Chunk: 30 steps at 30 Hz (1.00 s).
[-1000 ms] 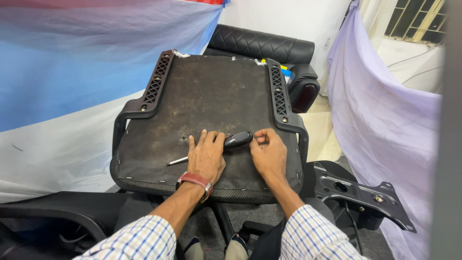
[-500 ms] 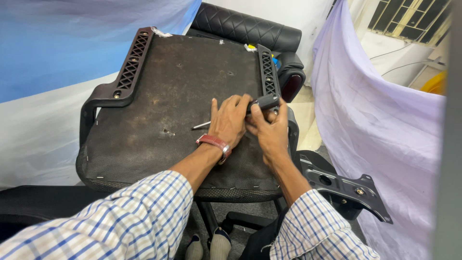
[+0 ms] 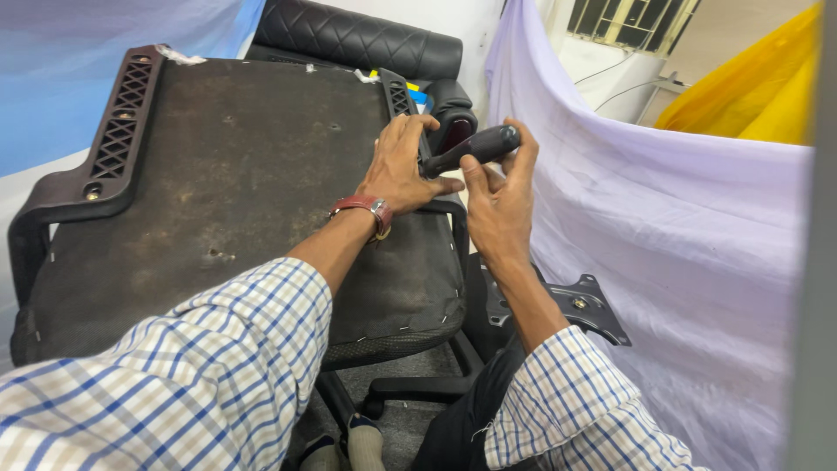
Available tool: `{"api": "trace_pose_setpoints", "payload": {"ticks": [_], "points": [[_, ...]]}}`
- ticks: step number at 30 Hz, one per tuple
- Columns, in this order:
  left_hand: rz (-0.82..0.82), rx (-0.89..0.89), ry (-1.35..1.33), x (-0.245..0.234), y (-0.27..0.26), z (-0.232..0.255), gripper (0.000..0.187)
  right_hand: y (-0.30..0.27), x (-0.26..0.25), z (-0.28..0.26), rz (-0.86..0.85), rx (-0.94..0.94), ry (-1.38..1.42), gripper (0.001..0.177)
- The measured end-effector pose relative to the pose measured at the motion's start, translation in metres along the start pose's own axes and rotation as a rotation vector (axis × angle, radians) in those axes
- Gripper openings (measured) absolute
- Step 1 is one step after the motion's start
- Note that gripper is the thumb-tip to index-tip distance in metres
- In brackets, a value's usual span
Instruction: The person flips an office chair upside down and uses a screwdriver to remove screws from the underside of the seat. The person continues unscrewing fasteners to detach the seat from the chair frame.
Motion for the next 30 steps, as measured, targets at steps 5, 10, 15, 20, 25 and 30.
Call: {"api": "trace_pose_setpoints", "payload": {"ticks": [5, 10, 15, 20, 25, 30], "points": [[-0.21, -0.23, -0.126, 0.006, -0.018, -0.01, 0.062, 0.019, -0.022, -0.005, 0.043, 0.047, -0.137, 0.064], [-0.202, -0.359, -0.106, 0.016, -0.03, -0.018, 0.052, 0.025, -0.021, -0.002, 0.018, -0.035, -0.096, 0.063], [-0.195, -0.449, -0.054, 0.022, -0.028, -0.016, 0.044, 0.028, -0.015, 0.005, -0.028, -0.035, -0.104, 0.064], [-0.189, -0.452, -0.069, 0.019, -0.03, -0.013, 0.043, 0.033, -0.013, 0.005, -0.057, -0.058, -0.186, 0.064], [-0.196, -0.461, -0.082, 0.016, -0.032, -0.01, 0.043, 0.037, -0.011, 0.0, -0.044, -0.016, -0.182, 0.066], [-0.214, -0.495, -0.089, 0.014, -0.033, -0.006, 0.042, 0.04, -0.011, -0.003, -0.055, 0.016, -0.156, 0.066]]}}
Point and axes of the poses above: each hand's wrist, its own y-axis towards the middle knuckle, its own x-axis out of the palm, z = x × y, the point moved 1 cm from there along y, towards the middle knuckle, and after that the axes turned 4 degrees about -x, right-handed, at the moved point
